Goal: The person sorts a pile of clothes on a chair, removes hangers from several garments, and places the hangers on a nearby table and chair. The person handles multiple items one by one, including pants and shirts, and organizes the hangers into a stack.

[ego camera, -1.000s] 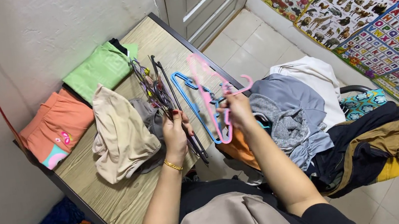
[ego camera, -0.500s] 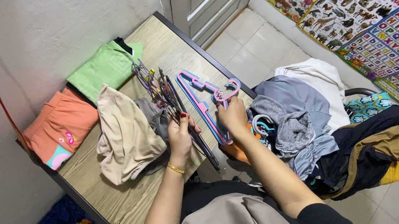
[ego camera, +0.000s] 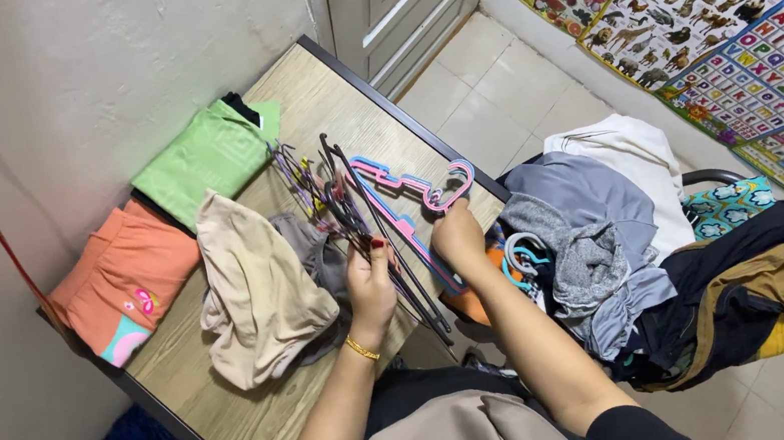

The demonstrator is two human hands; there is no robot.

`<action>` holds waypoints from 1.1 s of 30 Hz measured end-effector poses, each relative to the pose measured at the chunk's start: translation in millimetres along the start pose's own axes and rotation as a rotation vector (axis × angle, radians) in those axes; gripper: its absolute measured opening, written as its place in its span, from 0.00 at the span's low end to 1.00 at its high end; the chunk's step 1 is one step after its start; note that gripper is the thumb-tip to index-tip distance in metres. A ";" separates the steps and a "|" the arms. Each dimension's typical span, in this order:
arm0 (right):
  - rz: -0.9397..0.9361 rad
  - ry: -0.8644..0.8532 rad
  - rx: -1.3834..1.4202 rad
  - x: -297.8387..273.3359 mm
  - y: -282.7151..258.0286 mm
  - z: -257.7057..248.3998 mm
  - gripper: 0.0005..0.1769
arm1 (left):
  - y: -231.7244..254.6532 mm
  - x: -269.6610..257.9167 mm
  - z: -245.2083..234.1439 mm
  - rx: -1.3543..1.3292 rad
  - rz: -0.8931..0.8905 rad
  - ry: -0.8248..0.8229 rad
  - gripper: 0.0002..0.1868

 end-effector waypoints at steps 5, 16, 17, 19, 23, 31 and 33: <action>0.043 -0.191 0.300 12.4 11.9 15.9 0.23 | -8.4 2.2 -9.4 0.203 0.054 -0.043 0.15; 0.081 -0.117 1.209 -43.2 85.2 -56.2 0.14 | 71.9 -11.3 137.4 0.362 0.005 -0.333 0.10; 0.096 -0.072 1.244 -40.4 115.7 -38.0 0.14 | 72.3 -18.0 150.7 0.367 0.013 -0.387 0.10; 0.133 0.008 1.296 -53.8 160.9 -32.0 0.16 | 66.4 -37.2 174.2 0.368 0.012 -0.483 0.10; 0.066 0.146 1.504 -110.1 225.4 -65.0 0.14 | 38.5 -97.3 228.4 0.338 -0.012 -0.685 0.11; 0.250 0.401 1.726 -263.1 407.6 -86.6 0.07 | -37.3 -283.5 337.6 0.307 -0.172 -1.052 0.11; 0.306 0.431 1.695 -304.3 450.5 -91.0 0.11 | -65.3 -335.8 360.8 0.327 -0.197 -1.149 0.11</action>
Point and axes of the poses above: each hand's wrist, its own x-axis towards the middle knuckle, its own z-axis out of the palm, y = z × x, the point moved 7 cm from there along x, towards the middle knuckle, and after that the axes turned 14 degrees about -x, right-handed, at the moved point
